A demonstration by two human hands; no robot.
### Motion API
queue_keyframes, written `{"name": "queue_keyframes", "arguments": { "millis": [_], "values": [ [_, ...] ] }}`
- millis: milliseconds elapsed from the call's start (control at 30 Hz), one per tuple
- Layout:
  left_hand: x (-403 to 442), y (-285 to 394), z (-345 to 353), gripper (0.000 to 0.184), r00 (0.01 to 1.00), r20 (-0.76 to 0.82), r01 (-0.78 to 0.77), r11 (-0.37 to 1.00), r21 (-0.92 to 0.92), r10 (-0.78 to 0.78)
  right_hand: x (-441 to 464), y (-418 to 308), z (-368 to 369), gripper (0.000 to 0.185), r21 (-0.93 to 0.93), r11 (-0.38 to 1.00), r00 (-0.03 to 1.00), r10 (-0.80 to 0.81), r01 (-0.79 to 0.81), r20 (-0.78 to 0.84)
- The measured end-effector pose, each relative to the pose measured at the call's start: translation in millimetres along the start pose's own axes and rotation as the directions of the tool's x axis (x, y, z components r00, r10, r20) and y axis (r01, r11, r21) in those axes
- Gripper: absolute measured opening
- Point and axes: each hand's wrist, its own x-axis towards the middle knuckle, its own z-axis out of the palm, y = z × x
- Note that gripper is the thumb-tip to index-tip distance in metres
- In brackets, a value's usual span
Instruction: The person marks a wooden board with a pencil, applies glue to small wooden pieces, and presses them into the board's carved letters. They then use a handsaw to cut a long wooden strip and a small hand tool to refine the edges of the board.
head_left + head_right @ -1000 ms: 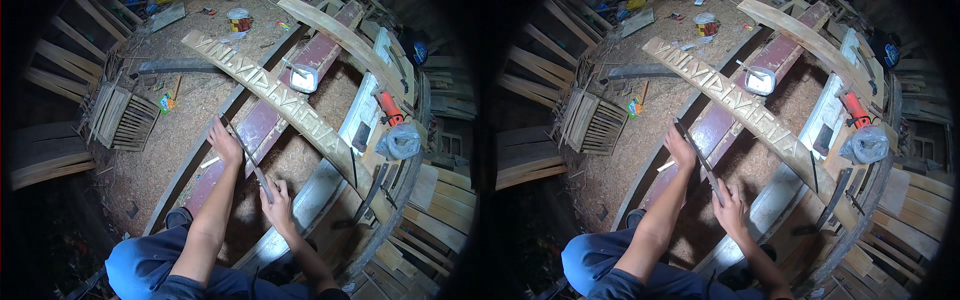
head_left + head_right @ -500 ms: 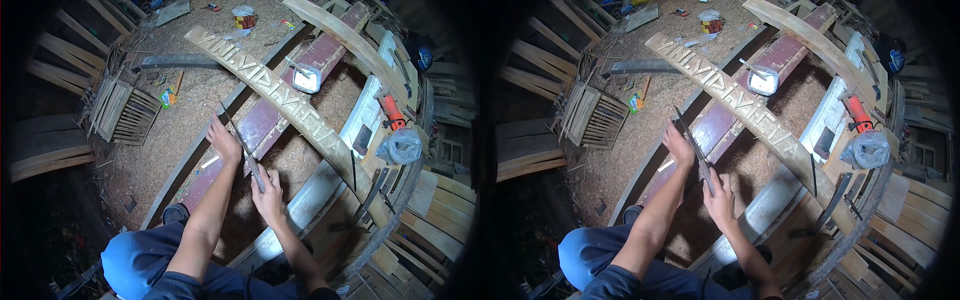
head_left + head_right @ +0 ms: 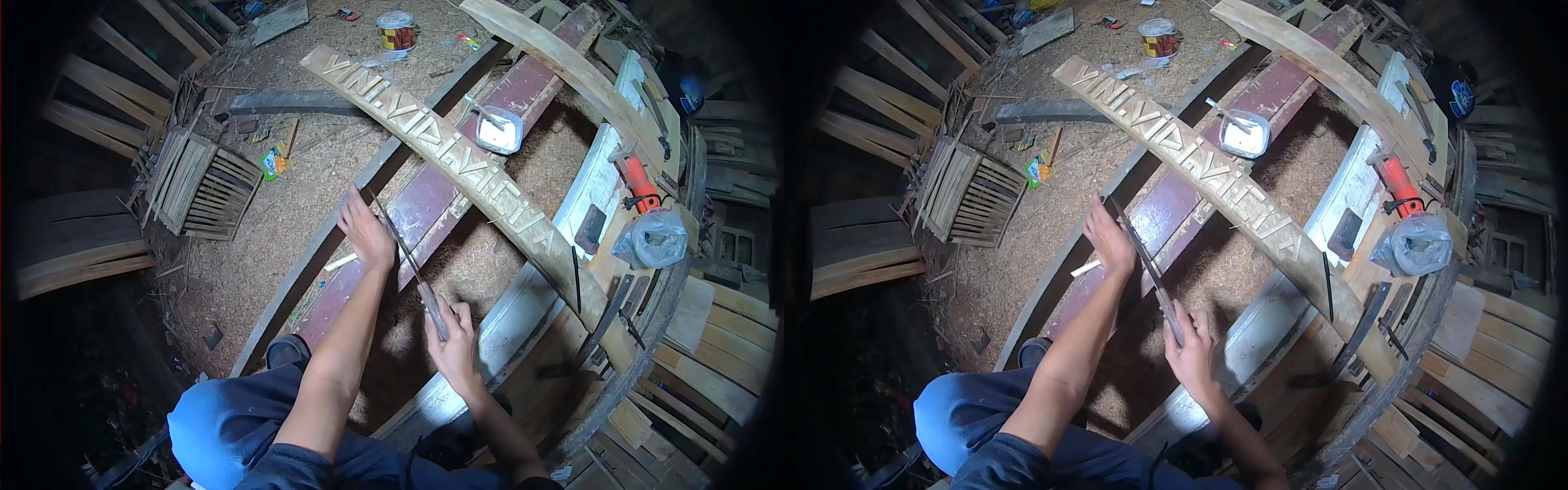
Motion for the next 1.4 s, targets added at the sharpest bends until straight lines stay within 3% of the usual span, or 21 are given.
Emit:
{"name": "queue_keyframes", "arguments": {
  "millis": [100, 167, 200, 300, 367, 433, 500, 533, 667, 733, 833, 967, 1033, 1133, 1200, 1400],
  "values": [
    [0, 1, 4, 0.088, 0.998, 0.053, 0.03, 0.999, 0.037, -0.032, 22, -5, 10, 0.046, 0.094, 0.995, 1.0, 0.019, -0.017, -0.019],
    [-1, -6, 10, 0.076, 1.0, -0.016, -0.007, 1.0, 0.026, 0.008, 31, -16, 12, 0.045, 0.058, 0.992, 0.993, 0.106, -0.109, 0.057],
    [2, -9, 15, 0.065, 1.0, -0.011, 0.018, 1.0, 0.011, -0.018, 23, -5, 16, 0.043, 0.095, 0.995, 0.999, -0.001, 0.005, -0.042],
    [3, -5, 12, 0.06, 1.0, 0.007, 0.019, 1.0, 0.003, -0.019, 1, -1, 0, 0.042, 0.039, 0.999, 0.999, 0.038, -0.038, -0.002],
    [2, -9, 13, 0.062, 1.0, 0.021, 0.01, 1.0, 0.029, -0.011, 12, -5, 6, 0.043, 0.003, 1.0, 1.0, -0.005, 0.006, -0.026],
    [1, -8, 14, 0.065, 1.0, 0.028, -0.015, 0.998, 0.053, 0.013, 30, -10, 15, 0.045, 0.065, 0.993, 0.993, 0.098, -0.102, 0.061],
    [1, -10, 11, 0.073, 0.999, 0.048, 0.01, 0.998, 0.062, -0.013, 20, -8, 14, 0.046, 0.066, 0.995, 0.997, 0.073, -0.075, 0.038],
    [0, -9, 12, 0.06, 1.0, 0.01, -0.015, 0.994, 0.112, 0.014, 9, -4, 7, 0.045, 0.043, 0.998, 0.998, 0.05, -0.051, 0.029],
    [1, -8, 6, 0.065, 0.998, 0.063, -0.015, 0.988, 0.152, 0.005, 10, -5, 9, 0.045, 0.083, 0.997, 1.0, 0.009, -0.009, 0.007],
    [0, -6, 6, 0.068, 0.998, 0.058, -0.004, 0.997, 0.074, -0.001, 27, -7, 18, 0.046, 0.117, 0.993, 0.999, 0.023, -0.026, 0.025],
    [1, -6, 6, 0.069, 0.999, 0.033, -0.01, 0.997, 0.073, 0.007, 12, 0, 15, 0.045, 0.064, 0.997, 0.999, -0.038, 0.039, -0.028],
    [0, -7, 6, 0.069, 0.998, 0.057, -0.036, 0.994, 0.105, 0.03, 3, 2, 10, 0.045, 0.02, 1.0, 1.0, -0.004, 0.005, -0.019],
    [-3, -11, 10, 0.074, 0.998, 0.056, -0.013, 0.997, 0.073, 0.009, 18, -10, 17, 0.043, 0.088, 0.993, 0.997, 0.079, -0.08, 0.006],
    [0, -10, 8, 0.079, 0.999, 0.049, -0.02, 0.999, 0.05, 0.017, 5, -1, 10, 0.042, 0.085, 0.996, 0.999, 0.031, -0.029, -0.023],
    [0, -9, 7, 0.081, 0.993, 0.06, -0.104, 0.992, 0.065, 0.1, 1, 3, -1, 0.042, 0.047, 0.999, 1.0, 0.009, -0.009, -0.002],
    [1, -11, 10, 0.08, 0.998, 0.032, -0.055, 0.997, 0.054, 0.053, 19, -4, 27, 0.045, 0.122, 0.99, 0.997, 0.074, -0.072, -0.013]
  ]
}}
